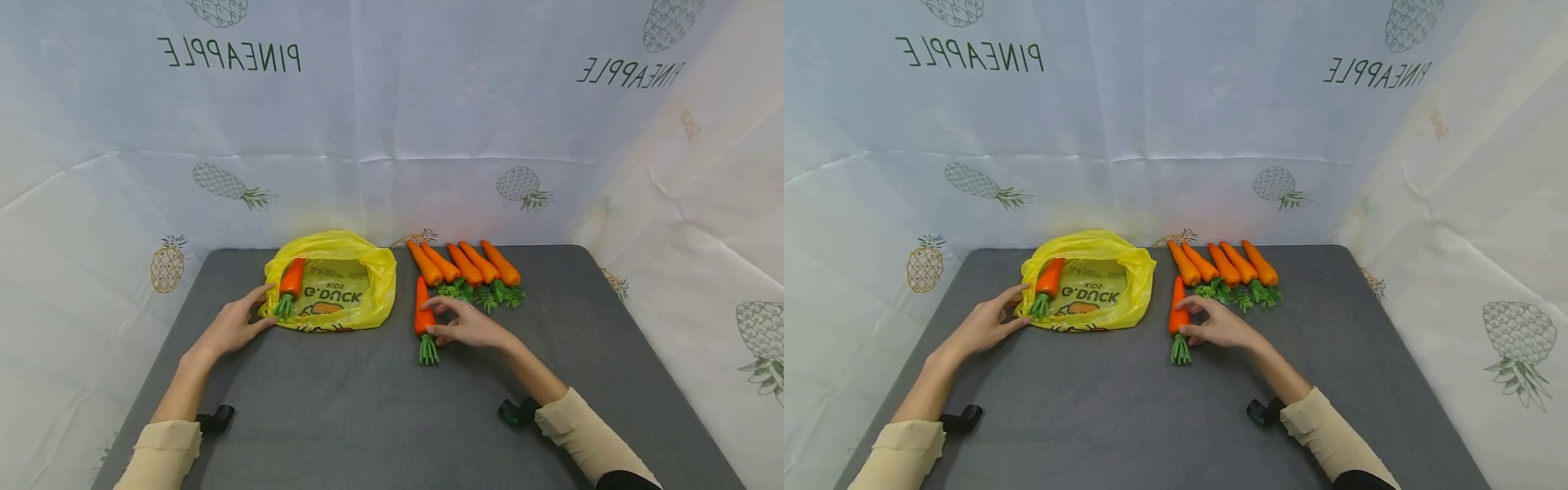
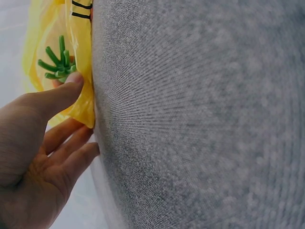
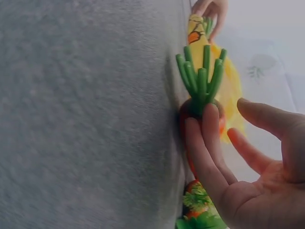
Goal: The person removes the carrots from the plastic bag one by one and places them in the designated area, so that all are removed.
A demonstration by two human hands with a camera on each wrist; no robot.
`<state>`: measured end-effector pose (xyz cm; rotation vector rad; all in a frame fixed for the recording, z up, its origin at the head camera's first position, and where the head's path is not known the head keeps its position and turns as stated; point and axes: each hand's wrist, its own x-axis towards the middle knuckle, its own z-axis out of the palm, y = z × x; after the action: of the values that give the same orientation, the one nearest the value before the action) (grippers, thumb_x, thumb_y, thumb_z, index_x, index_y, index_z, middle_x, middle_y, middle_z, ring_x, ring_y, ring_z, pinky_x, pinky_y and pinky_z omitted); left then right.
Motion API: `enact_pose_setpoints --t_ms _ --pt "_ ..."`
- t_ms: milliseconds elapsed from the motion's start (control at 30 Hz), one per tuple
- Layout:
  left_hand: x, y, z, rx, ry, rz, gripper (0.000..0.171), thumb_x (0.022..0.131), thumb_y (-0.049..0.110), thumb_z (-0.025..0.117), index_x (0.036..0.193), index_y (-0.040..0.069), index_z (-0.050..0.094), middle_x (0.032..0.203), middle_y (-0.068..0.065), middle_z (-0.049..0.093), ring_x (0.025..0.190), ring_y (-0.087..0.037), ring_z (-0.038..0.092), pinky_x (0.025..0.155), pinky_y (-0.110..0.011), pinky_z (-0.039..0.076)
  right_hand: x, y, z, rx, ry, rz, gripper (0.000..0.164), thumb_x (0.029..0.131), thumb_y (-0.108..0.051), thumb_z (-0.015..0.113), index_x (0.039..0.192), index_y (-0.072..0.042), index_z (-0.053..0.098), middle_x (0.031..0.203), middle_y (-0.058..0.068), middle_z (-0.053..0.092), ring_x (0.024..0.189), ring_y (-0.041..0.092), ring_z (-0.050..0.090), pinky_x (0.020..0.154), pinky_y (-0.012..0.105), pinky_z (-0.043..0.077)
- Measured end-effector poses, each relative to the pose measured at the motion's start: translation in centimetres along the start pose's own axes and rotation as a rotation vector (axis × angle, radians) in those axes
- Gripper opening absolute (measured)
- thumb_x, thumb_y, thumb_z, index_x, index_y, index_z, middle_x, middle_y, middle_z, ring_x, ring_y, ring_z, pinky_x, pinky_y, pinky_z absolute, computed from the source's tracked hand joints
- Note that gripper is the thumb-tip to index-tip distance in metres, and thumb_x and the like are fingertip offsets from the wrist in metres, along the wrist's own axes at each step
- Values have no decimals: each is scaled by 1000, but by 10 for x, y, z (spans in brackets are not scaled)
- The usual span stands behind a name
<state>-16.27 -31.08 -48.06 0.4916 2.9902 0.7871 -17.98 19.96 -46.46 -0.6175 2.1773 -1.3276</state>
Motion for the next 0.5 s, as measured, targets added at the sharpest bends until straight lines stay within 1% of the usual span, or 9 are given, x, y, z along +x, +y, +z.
enact_pose_setpoints --t_ms 67,200,367,500 --pt "0 0 0 0 -1 0 74 102 15 77 165 2 39 145 -34 65 126 -53 68 97 -68 56 0 -2 -2 2 -1 5 49 108 -18 69 153 -7 53 149 34 48 90 34 81 85 38 68" --pt "0 -1 0 -2 -2 -2 75 102 16 77 165 2 39 145 -34 65 127 -53 67 97 -68 56 -2 -9 -6 10 -2 4 48 108 -15 68 153 -6 53 145 32 51 90 37 81 85 39 68" --pt "0 -1 0 -7 -5 -11 75 102 16 77 165 3 39 146 -34 65 129 -54 66 98 -68 55 1 -22 -10 18 -4 -26 50 109 -14 67 155 -3 50 142 33 51 88 36 80 89 49 68" --pt "1 -1 0 -10 -5 -12 75 102 16 77 165 3 39 146 -34 65 130 -54 65 100 -70 55 5 -32 -13 -8 7 -55 52 108 -16 68 155 -2 50 142 35 51 83 41 79 87 55 66"
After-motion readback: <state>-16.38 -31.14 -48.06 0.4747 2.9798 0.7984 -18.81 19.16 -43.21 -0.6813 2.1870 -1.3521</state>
